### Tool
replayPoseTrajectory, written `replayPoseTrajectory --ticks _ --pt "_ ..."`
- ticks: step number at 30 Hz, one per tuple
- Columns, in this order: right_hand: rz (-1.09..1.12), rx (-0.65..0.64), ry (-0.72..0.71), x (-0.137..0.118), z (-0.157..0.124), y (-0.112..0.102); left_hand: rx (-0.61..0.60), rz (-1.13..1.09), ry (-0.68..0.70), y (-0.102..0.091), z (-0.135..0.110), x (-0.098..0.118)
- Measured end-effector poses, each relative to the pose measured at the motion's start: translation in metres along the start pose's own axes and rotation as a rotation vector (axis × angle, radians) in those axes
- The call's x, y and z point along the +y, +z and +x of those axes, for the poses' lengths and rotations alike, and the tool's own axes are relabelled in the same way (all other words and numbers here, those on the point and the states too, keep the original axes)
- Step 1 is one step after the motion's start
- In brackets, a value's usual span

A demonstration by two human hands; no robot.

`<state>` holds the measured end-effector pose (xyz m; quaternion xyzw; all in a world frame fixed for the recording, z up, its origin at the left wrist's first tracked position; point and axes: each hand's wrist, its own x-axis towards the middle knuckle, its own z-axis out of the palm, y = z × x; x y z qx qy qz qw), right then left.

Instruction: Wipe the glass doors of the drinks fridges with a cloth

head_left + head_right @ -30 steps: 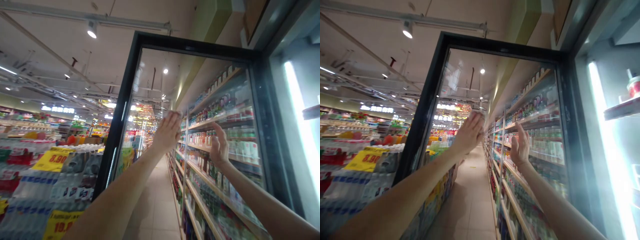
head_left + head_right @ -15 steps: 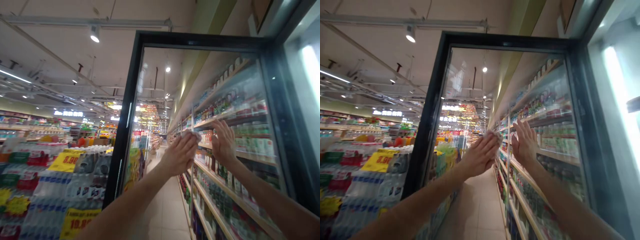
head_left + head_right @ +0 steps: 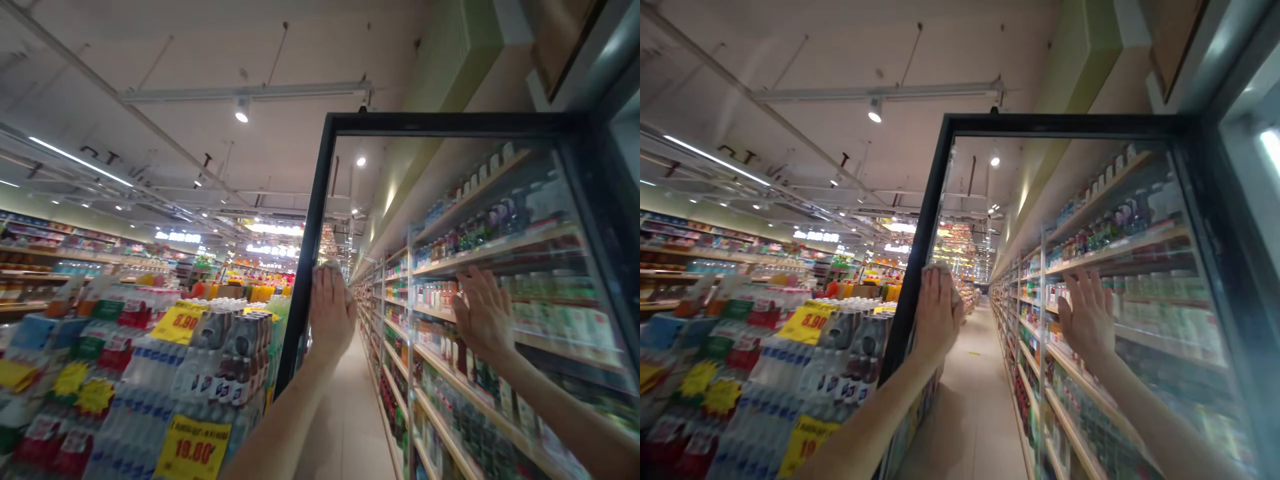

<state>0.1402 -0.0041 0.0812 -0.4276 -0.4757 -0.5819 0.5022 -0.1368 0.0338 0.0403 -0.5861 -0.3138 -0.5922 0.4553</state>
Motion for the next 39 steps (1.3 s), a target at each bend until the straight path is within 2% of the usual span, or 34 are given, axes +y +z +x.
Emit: replayPoseTrajectory --ticks 1,3,4,5,8,9,12,13,14,16,17,18,20,21,22,25,26,29,30,31,33,34,35,38,39 --pt "-0.004 0.009 -0.004 0.000 0.000 0.000 0.003 -0.010 0.095 -0.001 -0.002 0.002" --pt "-0.004 0.023 -0.005 0.001 0.000 0.000 -0.038 -0.054 0.407 -0.002 -0.002 0.004" --pt "-0.001 0.028 -0.004 0.001 0.000 -0.001 -0.052 -0.067 0.479 -0.003 -0.001 0.004" --pt "0.002 0.027 -0.002 0.001 0.000 -0.001 -0.051 -0.065 0.446 -0.004 0.001 0.002" --pt "0.012 0.012 0.011 0.000 -0.001 -0.002 0.014 -0.005 0.069 -0.006 0.004 -0.006" --pt "0.015 0.007 0.014 0.000 -0.001 -0.002 0.021 -0.004 0.062 -0.007 0.003 -0.007" --pt "0.030 -0.010 0.019 0.000 -0.001 -0.004 -0.044 -0.060 0.377 -0.008 -0.008 -0.008" --pt "0.034 -0.017 0.022 -0.001 -0.001 -0.004 -0.049 -0.065 0.402 -0.008 -0.013 -0.008" --pt "0.039 -0.018 0.026 -0.001 -0.001 -0.005 -0.033 -0.052 0.345 -0.008 -0.017 -0.006" --pt "0.045 -0.013 0.038 -0.002 -0.001 -0.005 0.022 -0.004 0.135 -0.007 -0.025 -0.001" --pt "0.046 -0.006 0.046 -0.002 -0.001 -0.005 0.029 0.007 0.103 -0.007 -0.029 0.001" --pt "0.047 0.002 0.050 -0.001 -0.001 -0.005 0.014 -0.003 0.166 -0.006 -0.033 0.004" --pt "0.048 0.013 0.053 -0.001 0.000 -0.004 -0.064 -0.052 0.415 -0.007 -0.040 0.008" --pt "0.049 0.012 0.053 0.000 0.000 -0.003 -0.097 -0.069 0.471 -0.007 -0.042 0.009" --pt "0.052 0.011 0.052 0.001 0.000 -0.003 -0.111 -0.068 0.436 -0.007 -0.043 0.009" --pt "0.063 0.012 0.056 0.002 0.000 -0.003 -0.072 -0.016 0.110 -0.008 -0.045 0.006" --pt "0.067 0.012 0.056 0.002 0.000 -0.003 -0.070 -0.020 0.111 -0.008 -0.047 0.005" --pt "0.068 0.016 0.046 0.003 0.001 -0.002 -0.119 -0.085 0.411 -0.009 -0.056 0.007" --pt "0.065 0.020 0.042 0.003 0.000 -0.002 -0.128 -0.086 0.437 -0.009 -0.058 0.007" --pt "0.062 0.029 0.040 0.004 0.000 -0.001 -0.120 -0.068 0.385 -0.009 -0.059 0.007" --pt "0.054 0.040 0.035 0.005 0.000 0.001 -0.082 -0.012 0.187 -0.010 -0.062 0.008" --pt "0.052 0.044 0.035 0.005 -0.001 0.001 -0.073 0.001 0.148 -0.010 -0.065 0.009" --pt "0.050 0.046 0.034 0.006 -0.001 0.002 -0.074 -0.004 0.194 -0.011 -0.069 0.010" --pt "0.037 0.047 0.024 0.007 -0.001 0.004 -0.132 -0.069 0.564 -0.017 -0.085 0.011" --pt "0.032 0.043 0.024 0.007 -0.001 0.004 -0.145 -0.071 0.594 -0.019 -0.090 0.010"
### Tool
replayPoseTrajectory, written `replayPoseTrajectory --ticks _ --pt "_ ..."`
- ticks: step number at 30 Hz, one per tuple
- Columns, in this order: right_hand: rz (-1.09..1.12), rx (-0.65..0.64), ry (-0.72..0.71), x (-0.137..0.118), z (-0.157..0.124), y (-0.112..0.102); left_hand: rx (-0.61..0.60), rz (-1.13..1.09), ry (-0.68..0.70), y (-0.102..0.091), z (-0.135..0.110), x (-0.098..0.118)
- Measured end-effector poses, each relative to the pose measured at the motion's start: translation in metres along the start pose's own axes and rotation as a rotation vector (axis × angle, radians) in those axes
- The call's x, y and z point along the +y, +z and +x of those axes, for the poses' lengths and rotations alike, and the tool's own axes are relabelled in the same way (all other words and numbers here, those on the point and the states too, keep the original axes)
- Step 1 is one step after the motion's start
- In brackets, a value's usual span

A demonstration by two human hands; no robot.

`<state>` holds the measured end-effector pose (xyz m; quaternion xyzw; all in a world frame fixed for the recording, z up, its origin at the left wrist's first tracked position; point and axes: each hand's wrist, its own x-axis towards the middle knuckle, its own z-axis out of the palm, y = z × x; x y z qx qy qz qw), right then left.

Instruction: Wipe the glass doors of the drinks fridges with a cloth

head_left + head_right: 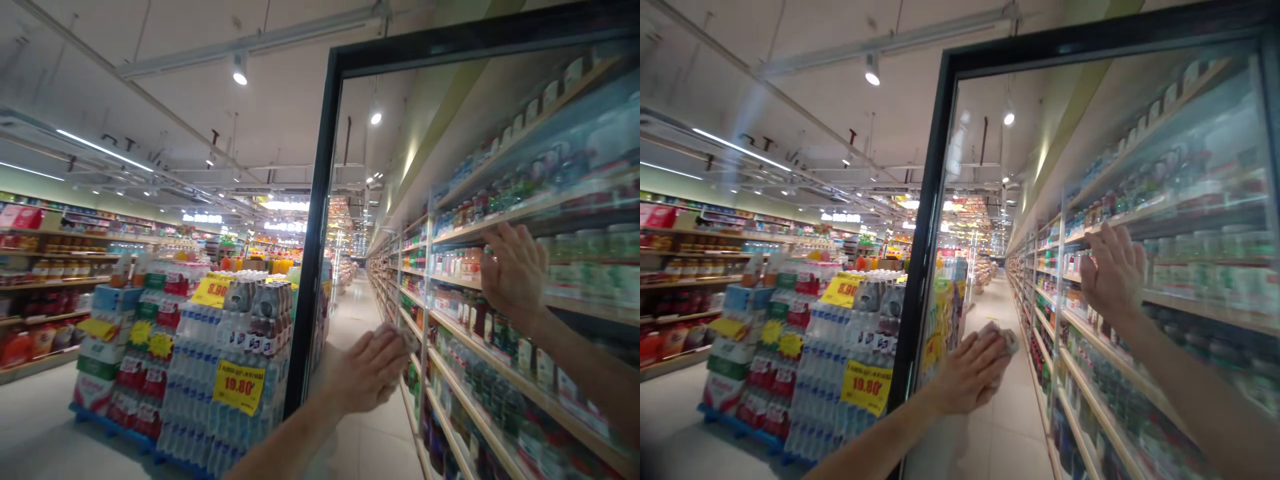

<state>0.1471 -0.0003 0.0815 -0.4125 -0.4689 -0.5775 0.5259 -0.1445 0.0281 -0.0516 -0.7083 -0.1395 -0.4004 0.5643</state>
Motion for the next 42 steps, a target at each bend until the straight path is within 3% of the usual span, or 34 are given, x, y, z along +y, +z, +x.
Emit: replayPoseTrajectory --ticks 4,5,8,9,12,13,16,17,18,21,22,26,27,30,31,34,35,36,39,40,42 --pt "-0.006 -0.011 0.001 0.000 0.001 -0.001 0.024 0.074 -0.392 -0.003 -0.016 0.002" --pt "-0.003 -0.007 -0.003 0.000 0.001 -0.001 0.042 0.076 -0.378 -0.002 -0.019 0.003" --pt "-0.005 -0.002 -0.013 0.001 0.000 0.000 0.080 0.047 -0.142 0.001 -0.023 0.007" --pt "-0.004 -0.003 -0.010 0.002 0.000 0.001 0.083 0.056 -0.179 0.001 -0.021 0.007" --pt "0.009 0.020 -0.008 0.002 -0.001 0.003 0.075 0.112 -0.498 0.003 -0.012 0.010" --pt "0.014 0.026 -0.008 0.001 -0.001 0.003 0.068 0.107 -0.488 0.003 -0.009 0.011" --pt "0.017 0.001 0.008 -0.003 -0.001 0.000 0.025 0.018 -0.098 0.003 -0.004 0.015" --pt "0.018 -0.019 0.017 -0.005 -0.001 -0.001 0.008 -0.001 -0.031 0.003 -0.003 0.014" --pt "0.022 -0.034 0.027 -0.006 0.000 -0.003 0.002 0.000 -0.061 0.002 -0.002 0.012" --pt "0.033 -0.047 0.034 -0.007 0.001 -0.005 0.056 0.067 -0.441 0.003 0.002 0.004" --pt "0.036 -0.048 0.034 -0.007 0.002 -0.006 0.072 0.075 -0.477 0.003 0.002 0.002" --pt "0.036 -0.058 0.036 -0.007 0.003 -0.007 0.017 0.012 -0.116 0.003 0.003 0.000" --pt "0.037 -0.060 0.041 -0.007 0.003 -0.008 0.009 0.021 -0.140 0.002 0.004 -0.001" --pt "0.042 -0.046 0.045 -0.006 0.003 -0.008 0.052 0.110 -0.458 0.001 0.010 -0.009" --pt "0.044 -0.041 0.043 -0.006 0.003 -0.007 0.064 0.116 -0.461 0.001 0.014 -0.011" --pt "0.044 -0.033 0.027 -0.005 0.003 -0.006 0.036 0.039 -0.097 0.004 0.029 -0.016" --pt "0.044 -0.029 0.023 -0.005 0.002 -0.006 0.024 0.016 -0.031 0.006 0.036 -0.018" --pt "0.044 -0.026 0.023 -0.005 0.002 -0.006 0.028 0.008 -0.064 0.008 0.044 -0.022" --pt "0.046 -0.026 0.025 -0.005 0.002 -0.006 0.102 0.029 -0.446 0.013 0.064 -0.030" --pt "0.047 -0.032 0.028 -0.005 0.002 -0.006 0.113 0.019 -0.450 0.015 0.068 -0.031" --pt "0.053 -0.049 0.035 -0.005 0.002 -0.006 0.079 -0.026 -0.197 0.016 0.073 -0.031"
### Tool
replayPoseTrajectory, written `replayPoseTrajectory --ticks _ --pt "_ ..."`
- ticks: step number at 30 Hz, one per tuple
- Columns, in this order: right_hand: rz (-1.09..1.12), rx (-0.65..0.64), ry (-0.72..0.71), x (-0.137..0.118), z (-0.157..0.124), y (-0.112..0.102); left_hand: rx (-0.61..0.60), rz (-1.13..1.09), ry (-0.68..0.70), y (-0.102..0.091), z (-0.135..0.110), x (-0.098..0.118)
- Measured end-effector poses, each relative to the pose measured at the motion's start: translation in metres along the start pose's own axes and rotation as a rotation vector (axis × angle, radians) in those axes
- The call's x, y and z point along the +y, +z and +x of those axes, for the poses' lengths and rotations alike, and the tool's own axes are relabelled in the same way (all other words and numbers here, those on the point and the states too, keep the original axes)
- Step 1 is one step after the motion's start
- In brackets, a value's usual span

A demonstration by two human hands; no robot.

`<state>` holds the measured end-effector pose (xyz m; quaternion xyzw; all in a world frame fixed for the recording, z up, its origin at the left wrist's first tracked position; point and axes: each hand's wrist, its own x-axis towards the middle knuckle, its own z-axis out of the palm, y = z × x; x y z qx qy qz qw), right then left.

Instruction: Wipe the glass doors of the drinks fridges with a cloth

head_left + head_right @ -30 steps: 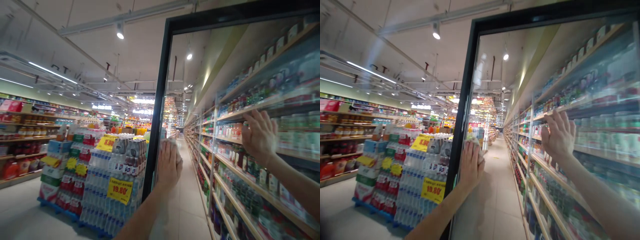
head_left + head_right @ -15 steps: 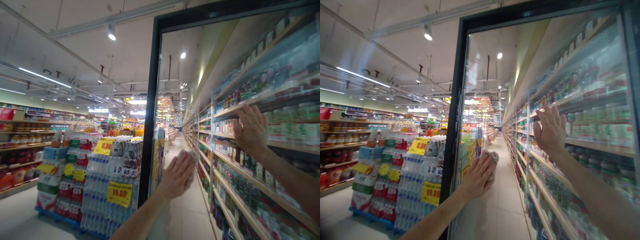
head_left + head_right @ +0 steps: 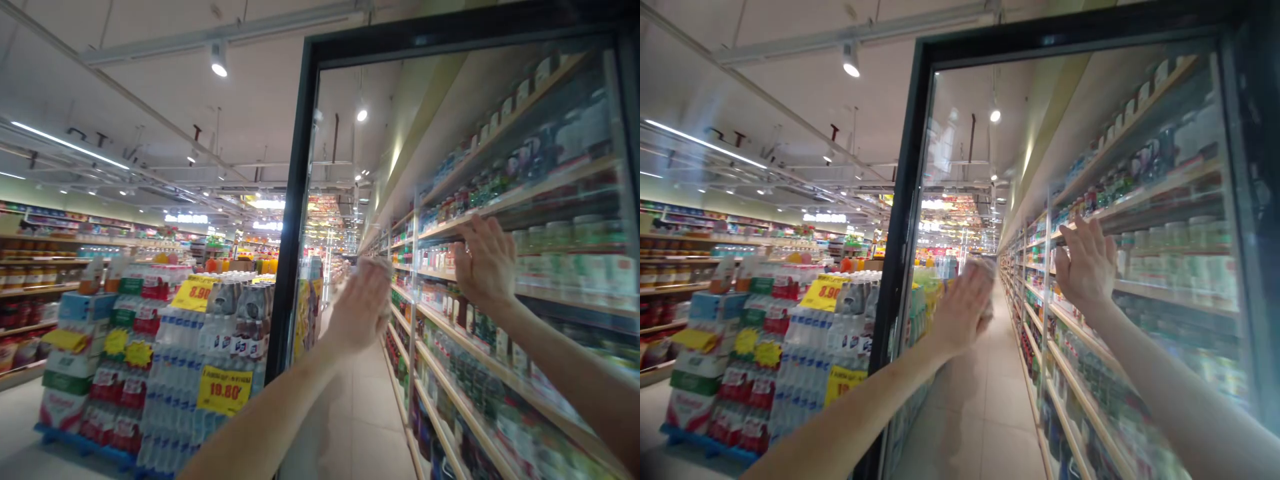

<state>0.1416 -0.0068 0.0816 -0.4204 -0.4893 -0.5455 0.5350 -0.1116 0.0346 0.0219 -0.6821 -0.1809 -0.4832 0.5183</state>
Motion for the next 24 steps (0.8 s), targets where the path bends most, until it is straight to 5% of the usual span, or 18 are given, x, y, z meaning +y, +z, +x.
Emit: replayPoseTrajectory --ticks 2,6,11,15,19,20,24 --pt "0.018 -0.001 0.005 0.000 0.000 0.000 -0.042 -0.016 0.178 0.000 0.000 -0.002" --pt "0.071 0.053 0.007 0.002 -0.001 0.002 0.059 0.090 -0.251 -0.002 -0.002 -0.011" --pt "0.140 0.103 -0.002 0.005 -0.002 0.004 -0.051 0.021 0.174 0.001 0.003 -0.015" --pt "0.221 0.137 -0.013 0.006 -0.002 0.004 0.126 0.085 -0.265 0.008 0.021 -0.017" --pt "0.260 0.200 -0.051 0.006 -0.002 0.003 0.010 0.005 0.138 0.011 0.034 -0.017" --pt "0.264 0.206 -0.057 0.006 -0.002 0.003 0.007 0.003 0.130 0.011 0.036 -0.019" --pt "0.263 0.187 -0.049 0.008 -0.003 0.003 0.133 0.069 -0.306 0.006 0.037 -0.035"
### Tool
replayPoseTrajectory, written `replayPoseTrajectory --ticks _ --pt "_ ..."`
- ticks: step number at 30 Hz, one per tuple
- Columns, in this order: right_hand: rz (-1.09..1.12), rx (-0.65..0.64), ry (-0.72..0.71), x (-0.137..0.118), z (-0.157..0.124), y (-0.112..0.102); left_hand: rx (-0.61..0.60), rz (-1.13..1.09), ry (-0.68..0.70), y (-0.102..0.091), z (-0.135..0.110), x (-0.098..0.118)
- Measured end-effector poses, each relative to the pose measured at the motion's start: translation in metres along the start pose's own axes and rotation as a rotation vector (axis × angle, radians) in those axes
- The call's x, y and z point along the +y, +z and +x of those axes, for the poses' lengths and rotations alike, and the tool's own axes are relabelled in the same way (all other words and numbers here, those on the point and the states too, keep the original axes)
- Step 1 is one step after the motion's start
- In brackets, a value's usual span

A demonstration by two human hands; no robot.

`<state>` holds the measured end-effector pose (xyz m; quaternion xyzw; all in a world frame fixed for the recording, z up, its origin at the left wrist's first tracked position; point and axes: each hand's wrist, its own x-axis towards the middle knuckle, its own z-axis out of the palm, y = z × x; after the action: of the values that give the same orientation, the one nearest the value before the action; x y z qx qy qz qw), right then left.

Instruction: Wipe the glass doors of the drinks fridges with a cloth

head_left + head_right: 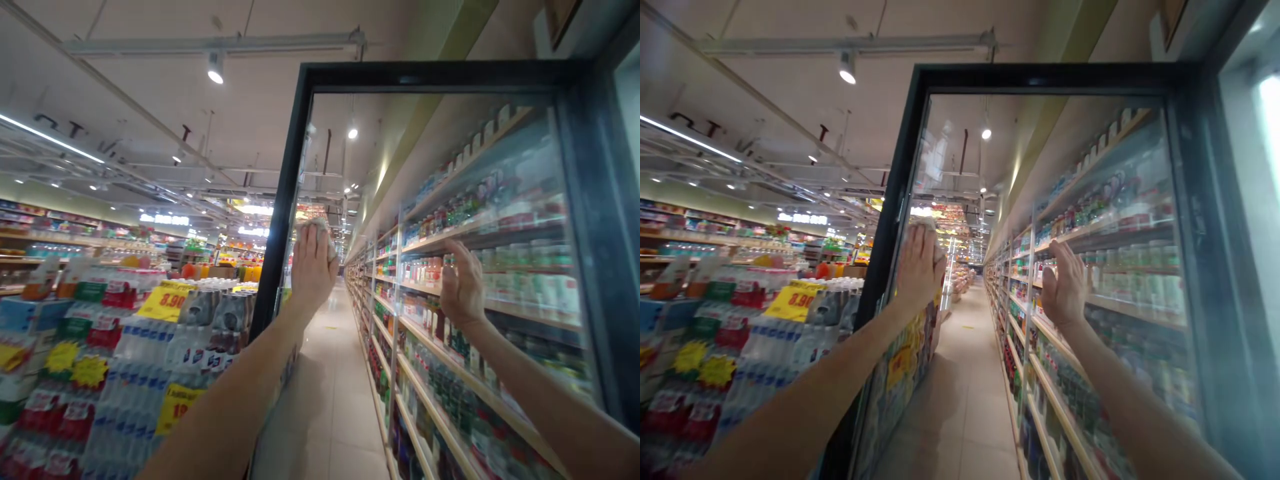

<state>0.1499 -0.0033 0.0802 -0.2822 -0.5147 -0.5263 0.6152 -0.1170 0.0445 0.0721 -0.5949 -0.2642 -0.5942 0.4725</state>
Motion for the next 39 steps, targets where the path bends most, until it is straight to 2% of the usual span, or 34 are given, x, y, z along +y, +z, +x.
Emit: replayPoseTrajectory --ticks 1,4,5,6,8,9,10,12,13,14,17,18,19,21,22,23,26,27,28,31,32,33,35,36,37,39 --pt "-0.002 -0.005 0.000 0.001 0.000 0.000 -0.002 -0.001 0.031 -0.001 -0.002 -0.002" --pt "-0.006 -0.009 -0.008 0.002 -0.002 0.000 -0.104 -0.049 0.396 -0.005 -0.011 -0.003" --pt "-0.008 -0.005 -0.004 0.003 -0.002 0.001 -0.124 -0.051 0.422 -0.006 -0.013 -0.003" --pt "-0.011 -0.007 0.004 0.003 -0.002 0.001 -0.120 -0.039 0.357 -0.007 -0.015 -0.003" --pt "-0.019 -0.010 0.016 0.002 -0.002 0.002 -0.067 0.005 0.110 -0.009 -0.017 -0.003" --pt "-0.023 -0.012 0.020 0.001 -0.003 0.002 -0.052 0.013 0.059 -0.009 -0.018 -0.003" --pt "-0.025 -0.015 0.022 0.001 -0.003 0.002 -0.066 0.001 0.111 -0.010 -0.020 -0.002" --pt "-0.030 -0.015 0.012 0.000 -0.003 0.002 -0.153 -0.056 0.383 -0.011 -0.023 0.000" --pt "-0.033 -0.015 0.006 0.000 -0.003 0.002 -0.190 -0.077 0.475 -0.011 -0.024 0.001" --pt "-0.035 -0.018 0.004 0.000 -0.003 0.001 -0.197 -0.079 0.468 -0.011 -0.025 0.002" --pt "-0.042 -0.025 0.010 0.000 -0.003 0.001 -0.076 -0.012 0.086 -0.011 -0.028 0.004" --pt "-0.041 -0.023 0.011 0.000 -0.003 0.001 -0.056 -0.003 0.041 -0.011 -0.030 0.006" --pt "-0.040 -0.018 0.010 0.001 -0.003 0.002 -0.071 -0.014 0.102 -0.011 -0.032 0.008" --pt "-0.038 -0.003 0.005 0.001 -0.002 0.003 -0.168 -0.065 0.393 -0.013 -0.035 0.010" --pt "-0.040 -0.001 0.003 0.002 -0.002 0.003 -0.210 -0.077 0.486 -0.013 -0.036 0.010" --pt "-0.043 0.002 0.006 0.002 -0.002 0.003 -0.223 -0.068 0.482 -0.014 -0.036 0.009" --pt "-0.046 0.002 0.014 0.001 -0.001 0.003 -0.123 0.032 0.108 -0.014 -0.034 0.006" --pt "-0.046 -0.001 0.015 0.000 -0.001 0.003 -0.098 0.044 0.065 -0.014 -0.034 0.007" --pt "-0.048 -0.004 0.018 -0.001 -0.001 0.002 -0.099 0.032 0.120 -0.014 -0.035 0.008" --pt "-0.050 -0.009 0.021 -0.003 -0.001 0.001 -0.180 -0.061 0.504 -0.015 -0.039 0.014" --pt "-0.049 -0.009 0.025 -0.004 -0.001 0.001 -0.195 -0.068 0.523 -0.015 -0.040 0.016" --pt "-0.047 -0.012 0.032 -0.004 -0.001 0.001 -0.192 -0.054 0.451 -0.015 -0.040 0.017" --pt "-0.036 -0.013 0.042 -0.003 -0.001 0.001 -0.150 0.002 0.194 -0.015 -0.041 0.021" --pt "-0.029 -0.015 0.045 -0.002 -0.001 0.001 -0.142 0.016 0.132 -0.015 -0.045 0.024" --pt "-0.022 -0.019 0.046 -0.002 -0.001 0.001 -0.149 0.010 0.164 -0.016 -0.050 0.029" --pt "-0.010 -0.024 0.043 0.000 -0.002 0.001 -0.206 -0.048 0.456 -0.018 -0.064 0.039"
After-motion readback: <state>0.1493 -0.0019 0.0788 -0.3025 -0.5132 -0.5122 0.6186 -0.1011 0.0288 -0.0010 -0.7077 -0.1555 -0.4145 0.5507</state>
